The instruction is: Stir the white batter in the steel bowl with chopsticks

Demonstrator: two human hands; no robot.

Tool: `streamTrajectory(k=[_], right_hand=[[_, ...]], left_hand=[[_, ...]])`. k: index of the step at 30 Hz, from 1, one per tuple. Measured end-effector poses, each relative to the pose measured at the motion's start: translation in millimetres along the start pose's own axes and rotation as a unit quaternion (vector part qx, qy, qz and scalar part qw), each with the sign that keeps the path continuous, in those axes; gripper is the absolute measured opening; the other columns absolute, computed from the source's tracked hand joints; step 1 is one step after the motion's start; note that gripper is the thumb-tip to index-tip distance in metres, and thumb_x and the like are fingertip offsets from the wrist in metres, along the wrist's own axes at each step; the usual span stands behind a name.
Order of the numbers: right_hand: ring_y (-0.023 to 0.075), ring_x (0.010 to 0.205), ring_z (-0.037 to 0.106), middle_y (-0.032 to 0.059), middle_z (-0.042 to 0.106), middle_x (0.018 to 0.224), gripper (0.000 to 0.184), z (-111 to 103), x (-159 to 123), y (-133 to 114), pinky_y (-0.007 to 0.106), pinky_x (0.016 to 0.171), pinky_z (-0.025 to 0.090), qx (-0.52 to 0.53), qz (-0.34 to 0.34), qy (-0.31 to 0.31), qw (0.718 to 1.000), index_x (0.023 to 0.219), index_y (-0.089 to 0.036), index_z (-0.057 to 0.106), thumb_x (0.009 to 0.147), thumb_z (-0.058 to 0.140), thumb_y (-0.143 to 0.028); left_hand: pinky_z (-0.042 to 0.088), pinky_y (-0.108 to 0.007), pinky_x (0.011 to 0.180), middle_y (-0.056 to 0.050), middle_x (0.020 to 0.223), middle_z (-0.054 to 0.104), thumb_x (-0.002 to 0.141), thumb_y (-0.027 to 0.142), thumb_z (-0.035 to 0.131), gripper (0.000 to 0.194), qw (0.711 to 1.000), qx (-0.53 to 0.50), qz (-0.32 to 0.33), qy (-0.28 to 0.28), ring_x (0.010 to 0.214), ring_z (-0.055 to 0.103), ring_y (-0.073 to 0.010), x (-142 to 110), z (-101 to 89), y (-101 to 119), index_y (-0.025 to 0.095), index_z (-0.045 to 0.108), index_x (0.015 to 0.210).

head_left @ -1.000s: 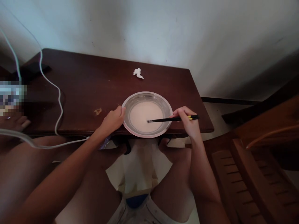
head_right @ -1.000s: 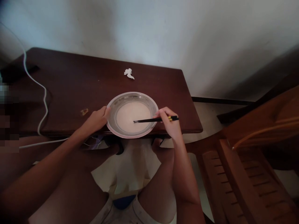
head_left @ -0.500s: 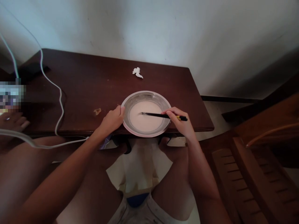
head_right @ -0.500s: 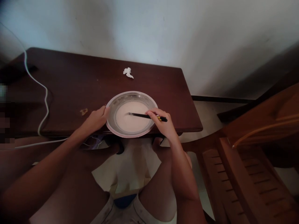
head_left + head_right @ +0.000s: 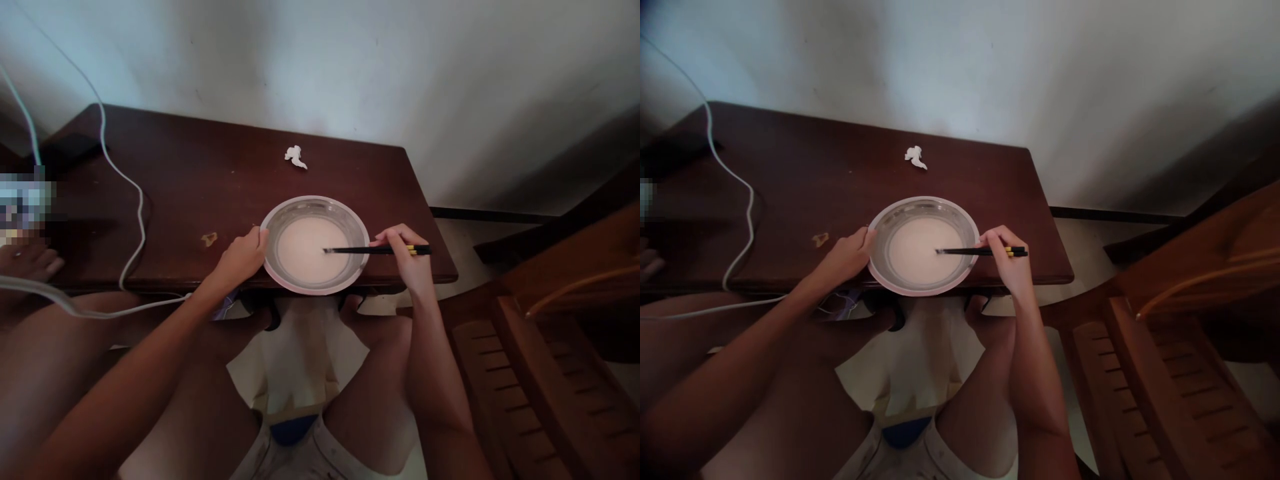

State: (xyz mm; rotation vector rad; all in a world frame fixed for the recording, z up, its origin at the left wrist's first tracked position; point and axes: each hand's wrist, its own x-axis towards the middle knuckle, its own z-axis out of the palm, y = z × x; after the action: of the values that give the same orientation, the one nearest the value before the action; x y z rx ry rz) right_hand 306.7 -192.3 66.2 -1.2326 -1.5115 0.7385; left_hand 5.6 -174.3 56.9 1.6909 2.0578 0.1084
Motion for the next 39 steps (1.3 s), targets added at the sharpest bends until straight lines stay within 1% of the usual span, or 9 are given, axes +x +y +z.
streamTrajectory(k=[3, 6, 11, 13, 17, 23, 29, 34, 39], right_hand=[[0.0193, 0.072, 0.074, 0.0002, 0.076, 0.071, 0.030, 0, -2, 0, 0.032, 0.068, 0.056, 0.027, 0.023, -0.053, 0.998, 0.081, -0.024, 0.073, 0.098, 0.059, -0.045], [0.0198, 0.089, 0.075, 0.0018, 0.080, 0.087, 0.025, 3, -2, -1, 0.034, 0.082, 0.056, 0.007, -0.008, -0.125, 0.992, 0.084, -0.025, 0.076, 0.097, 0.061, -0.040], [0.0187, 0.075, 0.073, 0.0008, 0.076, 0.074, 0.028, -3, 0, 1, 0.030, 0.065, 0.052, 0.010, 0.026, -0.003, 1.000, 0.081, -0.023, 0.074, 0.097, 0.060, -0.042], [0.0182, 0.069, 0.072, -0.0002, 0.074, 0.068, 0.029, -2, 0, 0, 0.030, 0.063, 0.052, 0.028, 0.038, -0.023, 0.999, 0.079, -0.023, 0.073, 0.097, 0.060, -0.042], [0.0188, 0.088, 0.075, 0.0015, 0.079, 0.086, 0.024, 7, 0, -3, 0.033, 0.082, 0.056, 0.013, -0.008, -0.124, 0.992, 0.082, -0.024, 0.077, 0.096, 0.062, -0.036], [0.0183, 0.070, 0.073, -0.0009, 0.075, 0.069, 0.028, -1, 1, 0, 0.033, 0.073, 0.056, 0.035, 0.024, -0.014, 0.999, 0.079, -0.024, 0.073, 0.097, 0.060, -0.040], [0.0191, 0.090, 0.074, 0.0017, 0.080, 0.089, 0.021, 9, 2, -2, 0.033, 0.084, 0.055, 0.003, -0.019, -0.113, 0.993, 0.083, -0.025, 0.077, 0.095, 0.063, -0.036], [0.0178, 0.067, 0.071, -0.0008, 0.073, 0.066, 0.032, 4, 2, 4, 0.033, 0.072, 0.055, 0.027, 0.002, 0.028, 0.999, 0.074, -0.024, 0.071, 0.098, 0.059, -0.042], [0.0190, 0.081, 0.075, 0.0012, 0.077, 0.077, 0.029, 12, 0, 0, 0.033, 0.077, 0.055, 0.023, -0.002, -0.094, 0.995, 0.077, -0.024, 0.073, 0.096, 0.061, -0.041]], left_hand=[[0.050, -0.050, 0.095, -0.027, 0.124, 0.072, 0.105, 0.043, 0.020, 0.051, 1.000, -0.007, -0.002, 0.001, 0.121, 0.067, -0.0435, 0, 0.6, -1, 0.017, 0.062, 0.119], [0.050, -0.049, 0.096, -0.027, 0.124, 0.072, 0.105, 0.043, 0.020, 0.050, 1.000, -0.008, -0.002, 0.004, 0.122, 0.067, -0.0426, -1, -0.4, 0, 0.017, 0.062, 0.118], [0.051, -0.051, 0.095, -0.026, 0.124, 0.073, 0.105, 0.041, 0.022, 0.048, 1.000, -0.008, 0.002, 0.005, 0.120, 0.068, -0.0432, 0, -0.1, -1, 0.017, 0.062, 0.117], [0.051, -0.051, 0.094, -0.026, 0.122, 0.073, 0.105, 0.042, 0.023, 0.049, 1.000, -0.004, 0.003, 0.008, 0.118, 0.068, -0.0431, 1, 0.7, -1, 0.017, 0.063, 0.118], [0.052, -0.050, 0.094, -0.026, 0.122, 0.074, 0.105, 0.040, 0.022, 0.049, 1.000, 0.005, 0.004, 0.012, 0.117, 0.069, -0.0429, 0, 0.6, 0, 0.017, 0.064, 0.117], [0.052, -0.051, 0.093, -0.027, 0.121, 0.073, 0.105, 0.041, 0.021, 0.049, 1.000, 0.006, 0.006, 0.010, 0.117, 0.069, -0.0435, -2, -0.4, 1, 0.017, 0.063, 0.115], [0.052, -0.052, 0.094, -0.027, 0.124, 0.072, 0.105, 0.041, 0.021, 0.050, 1.000, 0.008, 0.002, 0.006, 0.120, 0.068, -0.0438, -1, -0.3, 0, 0.016, 0.062, 0.118], [0.051, -0.052, 0.094, -0.028, 0.124, 0.072, 0.105, 0.041, 0.020, 0.051, 1.000, 0.005, 0.006, 0.004, 0.119, 0.068, -0.0441, 0, 0.8, 1, 0.015, 0.062, 0.118], [0.052, -0.052, 0.094, -0.027, 0.123, 0.073, 0.105, 0.040, 0.020, 0.050, 1.000, 0.009, 0.003, 0.007, 0.119, 0.068, -0.0431, 0, 0.5, 0, 0.015, 0.062, 0.118]])
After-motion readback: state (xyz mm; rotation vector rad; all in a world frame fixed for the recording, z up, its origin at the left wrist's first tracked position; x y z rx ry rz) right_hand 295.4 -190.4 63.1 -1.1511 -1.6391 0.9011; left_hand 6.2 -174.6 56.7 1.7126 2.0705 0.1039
